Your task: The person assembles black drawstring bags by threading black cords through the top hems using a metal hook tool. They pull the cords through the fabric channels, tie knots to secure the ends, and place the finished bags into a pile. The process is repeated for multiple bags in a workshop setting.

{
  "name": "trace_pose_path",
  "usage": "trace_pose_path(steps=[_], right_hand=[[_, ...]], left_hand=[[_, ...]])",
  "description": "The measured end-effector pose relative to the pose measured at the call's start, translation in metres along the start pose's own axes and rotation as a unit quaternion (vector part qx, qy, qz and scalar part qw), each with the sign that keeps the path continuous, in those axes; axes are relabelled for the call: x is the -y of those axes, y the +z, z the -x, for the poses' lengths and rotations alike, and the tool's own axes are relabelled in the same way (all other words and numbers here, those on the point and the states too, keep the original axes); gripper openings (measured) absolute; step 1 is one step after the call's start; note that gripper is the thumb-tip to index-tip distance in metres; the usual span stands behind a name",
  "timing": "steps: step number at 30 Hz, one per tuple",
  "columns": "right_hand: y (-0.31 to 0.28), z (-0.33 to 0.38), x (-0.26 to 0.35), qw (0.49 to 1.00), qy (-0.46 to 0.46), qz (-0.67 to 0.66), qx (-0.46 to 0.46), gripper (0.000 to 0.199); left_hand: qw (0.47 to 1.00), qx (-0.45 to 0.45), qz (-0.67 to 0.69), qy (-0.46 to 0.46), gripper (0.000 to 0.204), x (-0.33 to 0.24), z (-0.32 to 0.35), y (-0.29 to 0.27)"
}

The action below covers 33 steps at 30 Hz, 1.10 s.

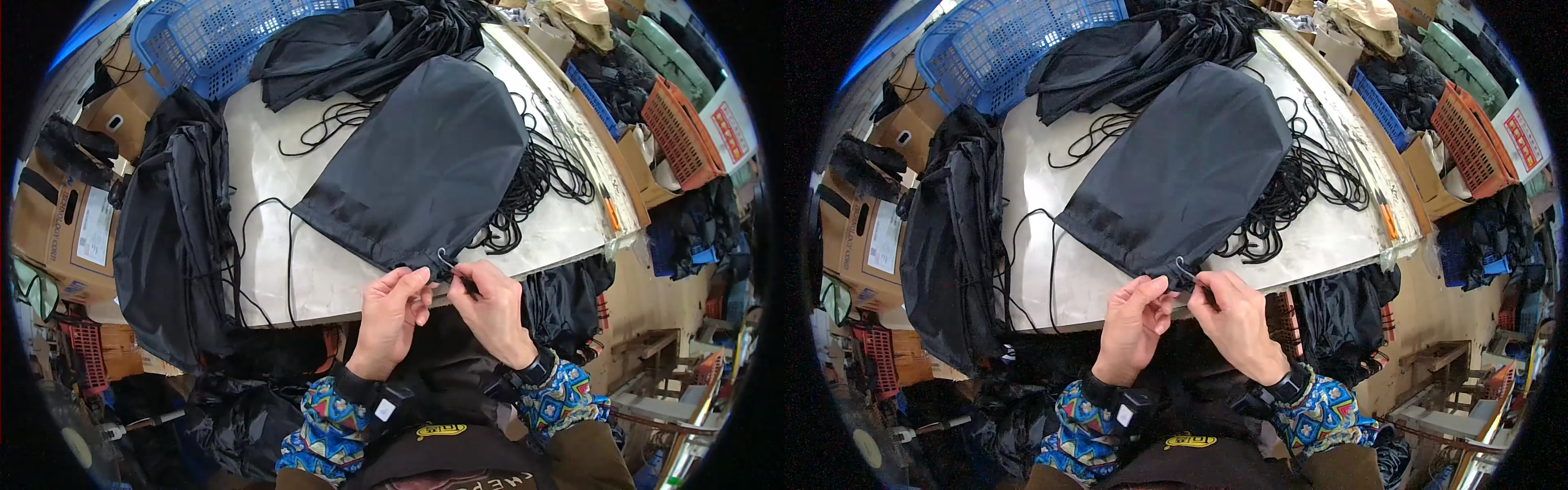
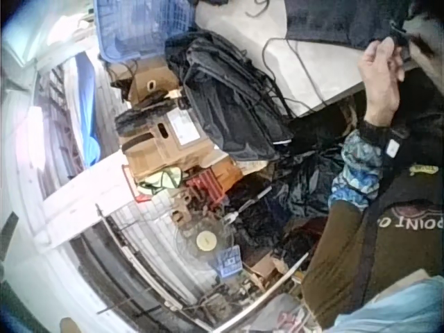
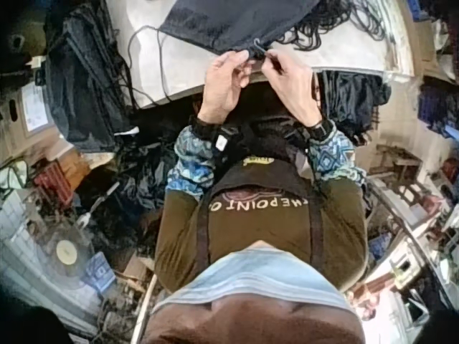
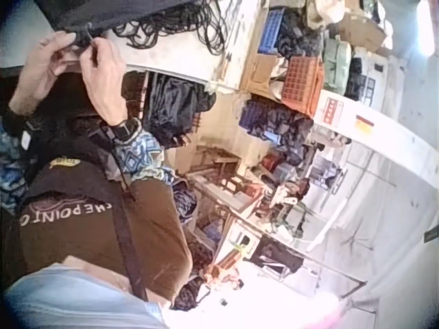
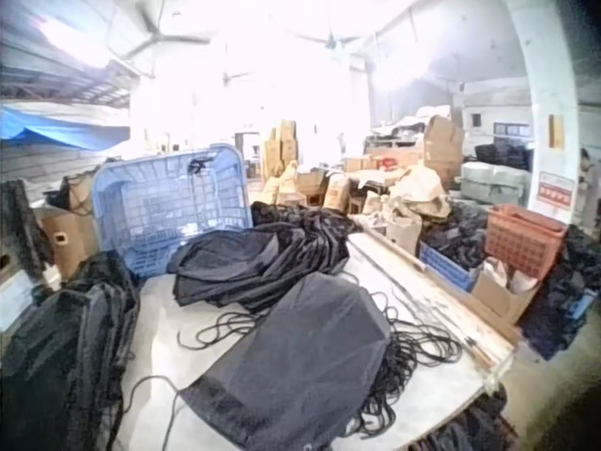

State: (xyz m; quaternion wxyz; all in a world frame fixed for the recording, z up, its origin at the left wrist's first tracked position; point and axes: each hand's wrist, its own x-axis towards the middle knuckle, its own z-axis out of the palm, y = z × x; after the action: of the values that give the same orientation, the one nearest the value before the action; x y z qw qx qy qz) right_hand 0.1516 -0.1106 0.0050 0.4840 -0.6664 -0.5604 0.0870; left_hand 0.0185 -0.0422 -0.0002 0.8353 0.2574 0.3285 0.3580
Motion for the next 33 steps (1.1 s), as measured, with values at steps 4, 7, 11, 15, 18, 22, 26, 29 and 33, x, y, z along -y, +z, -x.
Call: trace_pose_path(steps=[4, 7, 11, 15, 18, 22, 26, 29, 33], right_hand=[[-0.007, -0.002, 0.005, 0.999, 0.017, -0.012, 0.036, 0.014], [-0.019, -0.001, 0.015, 0.998, -0.014, 0.017, 0.063, 0.014], [-0.028, 0.007, 0.018, 0.987, -0.040, 0.085, 0.128, 0.016], [-0.027, 0.008, 0.022, 0.978, -0.068, 0.140, 0.140, 0.017], [-0.022, 0.006, 0.025, 0.974, -0.080, 0.161, 0.137, 0.016], [-0.015, 0.007, 0.023, 0.976, -0.062, 0.145, 0.150, 0.022], [-0.058, 0.002, 0.018, 0.969, 0.029, 0.090, 0.226, 0.035], [-0.114, 0.004, 0.004, 0.961, 0.074, 0.089, 0.250, 0.018], [-0.090, 0.003, 0.013, 0.971, 0.002, 0.130, 0.198, 0.017]], left_hand=[[0.997, 0.012, 0.062, -0.047, 0.009, 0.000, 0.000, -0.002], [0.998, -0.009, 0.045, -0.043, 0.009, 0.000, -0.003, -0.002], [1.000, -0.014, 0.012, -0.016, 0.011, 0.008, -0.005, -0.006], [0.999, -0.008, -0.036, 0.027, 0.015, 0.015, -0.002, -0.002], [0.998, 0.000, -0.054, 0.017, 0.015, 0.018, 0.001, 0.002], [0.998, -0.013, -0.038, 0.045, 0.013, 0.016, -0.001, -0.002], [0.992, -0.078, -0.003, 0.101, 0.015, -0.017, -0.011, -0.015], [0.991, -0.081, -0.005, 0.103, 0.017, -0.033, -0.017, -0.022], [0.996, 0.042, -0.079, 0.012, 0.019, 0.011, -0.009, 0.007]])
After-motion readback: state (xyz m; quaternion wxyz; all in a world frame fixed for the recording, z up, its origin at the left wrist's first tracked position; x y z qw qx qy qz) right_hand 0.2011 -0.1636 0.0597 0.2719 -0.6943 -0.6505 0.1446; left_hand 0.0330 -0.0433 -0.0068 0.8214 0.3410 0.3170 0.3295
